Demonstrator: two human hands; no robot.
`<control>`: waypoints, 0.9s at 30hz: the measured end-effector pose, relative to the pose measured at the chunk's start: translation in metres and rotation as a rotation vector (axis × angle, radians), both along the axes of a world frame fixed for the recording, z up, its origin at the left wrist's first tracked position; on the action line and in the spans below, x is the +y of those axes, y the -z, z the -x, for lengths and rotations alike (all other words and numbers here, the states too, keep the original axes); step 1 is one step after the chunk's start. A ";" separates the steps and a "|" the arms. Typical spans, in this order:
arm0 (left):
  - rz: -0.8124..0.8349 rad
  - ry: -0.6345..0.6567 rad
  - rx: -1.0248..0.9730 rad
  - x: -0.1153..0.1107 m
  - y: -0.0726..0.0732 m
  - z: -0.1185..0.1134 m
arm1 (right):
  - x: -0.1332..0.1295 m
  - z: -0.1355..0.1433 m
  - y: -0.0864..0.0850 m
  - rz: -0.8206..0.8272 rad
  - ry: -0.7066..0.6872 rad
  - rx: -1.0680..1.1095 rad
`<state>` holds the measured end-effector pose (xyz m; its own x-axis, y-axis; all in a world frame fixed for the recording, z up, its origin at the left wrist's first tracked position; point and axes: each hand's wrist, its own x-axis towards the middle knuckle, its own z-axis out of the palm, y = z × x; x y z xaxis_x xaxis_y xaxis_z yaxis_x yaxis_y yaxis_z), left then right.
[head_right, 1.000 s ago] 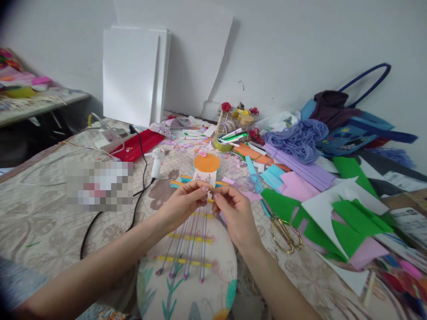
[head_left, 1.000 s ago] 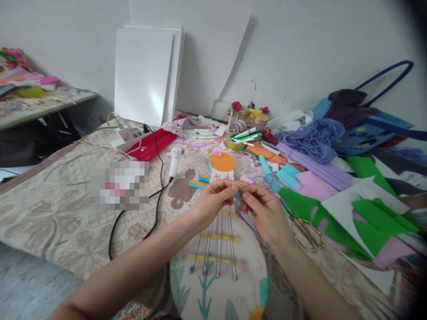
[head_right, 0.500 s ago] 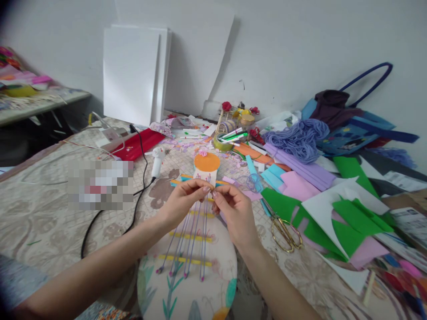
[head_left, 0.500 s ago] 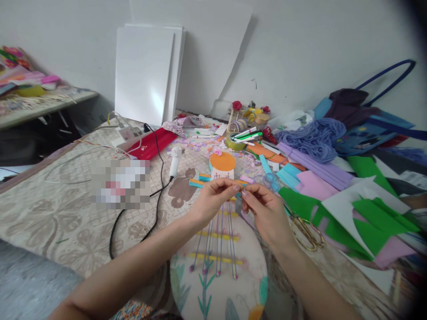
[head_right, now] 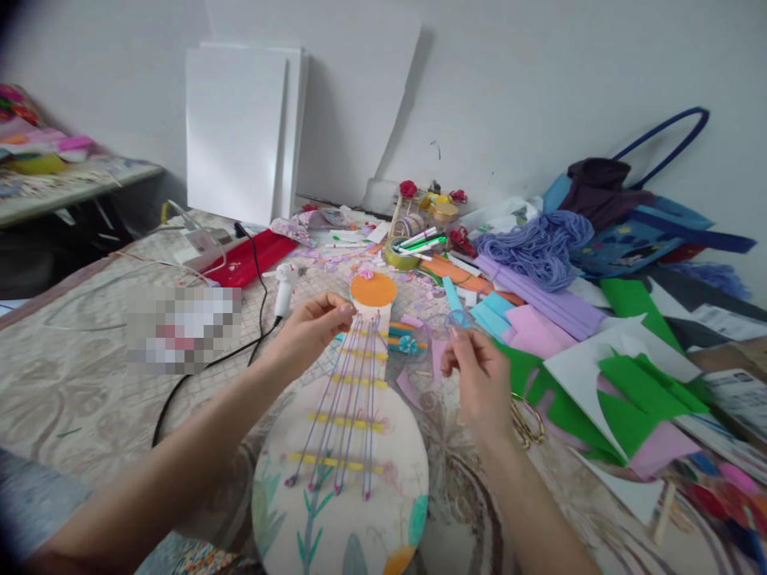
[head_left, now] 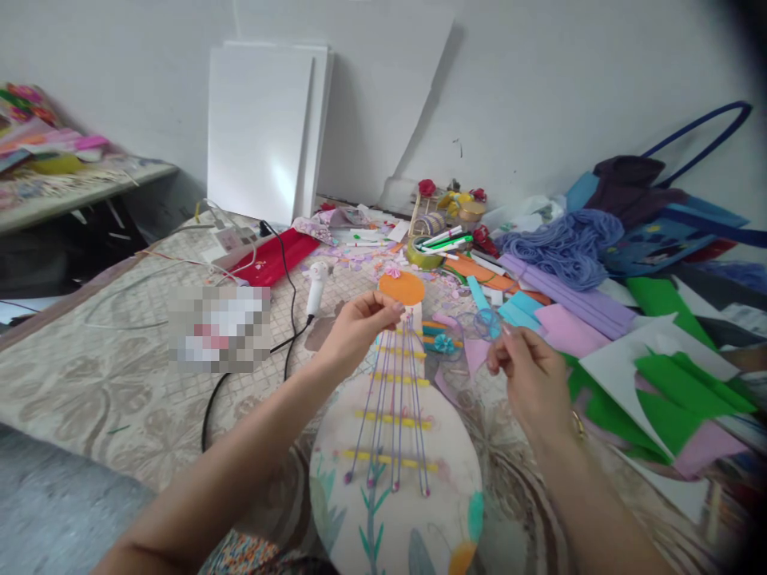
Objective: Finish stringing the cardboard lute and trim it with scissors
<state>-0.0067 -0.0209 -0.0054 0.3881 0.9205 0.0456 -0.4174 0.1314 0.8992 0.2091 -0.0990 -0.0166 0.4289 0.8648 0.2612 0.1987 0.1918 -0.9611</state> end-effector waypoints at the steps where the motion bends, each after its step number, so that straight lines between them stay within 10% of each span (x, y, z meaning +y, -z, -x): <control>1: -0.013 -0.024 0.023 0.004 0.002 0.003 | -0.004 -0.009 0.004 0.011 0.051 -0.091; 10: -0.173 -0.201 0.295 0.017 0.014 0.008 | -0.036 -0.074 0.035 0.212 0.305 -0.577; 27: -0.302 -0.265 0.422 0.021 0.028 0.008 | -0.051 -0.119 0.032 0.772 -0.085 -0.962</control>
<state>-0.0143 0.0001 -0.0336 0.1881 0.9589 0.2123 0.0018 -0.2165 0.9763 0.3277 -0.1496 -0.0486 0.2793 0.9481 -0.1520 0.9016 -0.3134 -0.2981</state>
